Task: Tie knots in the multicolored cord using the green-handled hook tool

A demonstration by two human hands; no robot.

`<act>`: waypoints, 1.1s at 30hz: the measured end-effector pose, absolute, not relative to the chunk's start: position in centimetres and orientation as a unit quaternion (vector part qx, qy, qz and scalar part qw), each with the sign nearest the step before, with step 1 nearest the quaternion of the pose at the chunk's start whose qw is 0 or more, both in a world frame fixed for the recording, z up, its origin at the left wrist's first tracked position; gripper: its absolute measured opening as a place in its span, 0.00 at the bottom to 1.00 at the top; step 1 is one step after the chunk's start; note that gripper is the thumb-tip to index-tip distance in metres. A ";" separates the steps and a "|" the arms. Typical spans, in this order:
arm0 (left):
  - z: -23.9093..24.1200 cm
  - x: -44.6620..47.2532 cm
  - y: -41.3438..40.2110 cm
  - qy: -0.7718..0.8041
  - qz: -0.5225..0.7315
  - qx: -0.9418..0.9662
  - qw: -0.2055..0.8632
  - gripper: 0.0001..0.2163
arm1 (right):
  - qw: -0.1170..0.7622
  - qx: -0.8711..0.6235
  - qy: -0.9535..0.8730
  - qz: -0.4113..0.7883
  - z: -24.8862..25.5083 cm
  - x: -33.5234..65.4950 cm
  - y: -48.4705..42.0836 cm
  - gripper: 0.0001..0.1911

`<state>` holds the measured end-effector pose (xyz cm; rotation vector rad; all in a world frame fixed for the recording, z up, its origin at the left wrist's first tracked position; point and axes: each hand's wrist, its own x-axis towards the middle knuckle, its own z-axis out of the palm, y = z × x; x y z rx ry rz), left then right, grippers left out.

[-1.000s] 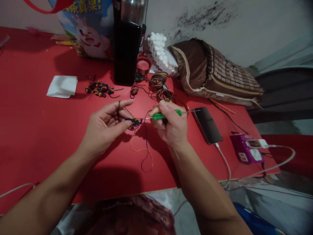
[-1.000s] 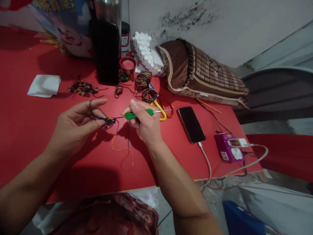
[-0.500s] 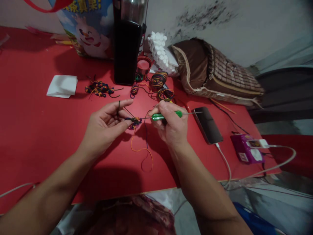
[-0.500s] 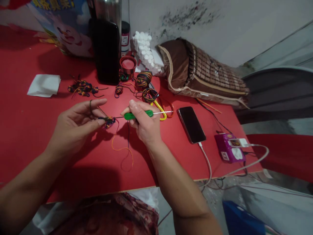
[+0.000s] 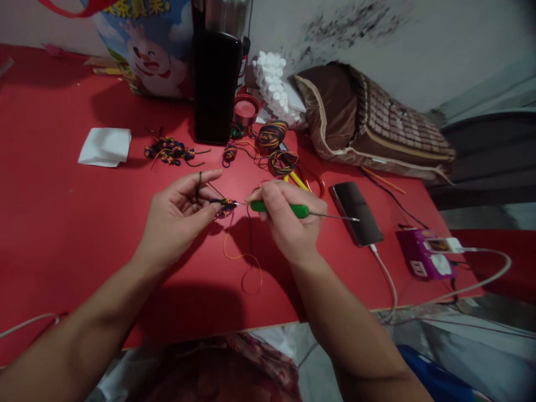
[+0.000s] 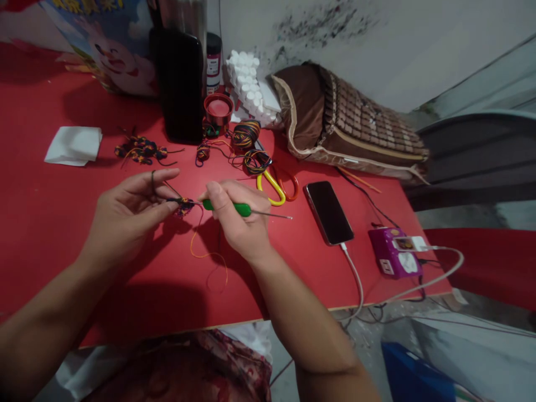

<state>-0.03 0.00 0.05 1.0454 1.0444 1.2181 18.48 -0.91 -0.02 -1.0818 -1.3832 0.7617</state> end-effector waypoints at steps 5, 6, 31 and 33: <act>-0.2 0.0 0.1 0.449 0.520 0.413 0.598 0.19 | 0.564 -0.453 -0.651 0.230 0.0 17.9 -1.5 0.16; -0.2 0.0 0.1 0.450 0.520 0.412 0.598 0.19 | 0.564 -0.449 -0.656 0.224 0.0 17.8 -1.6 0.16; 0.9 0.2 0.2 0.526 0.471 0.403 0.583 0.25 | 0.473 -0.382 -0.793 0.045 -0.8 17.7 -1.2 0.15; 0.6 0.1 0.4 0.512 0.474 0.373 0.611 0.25 | 0.465 -0.382 -0.798 0.035 -0.8 17.6 -1.3 0.15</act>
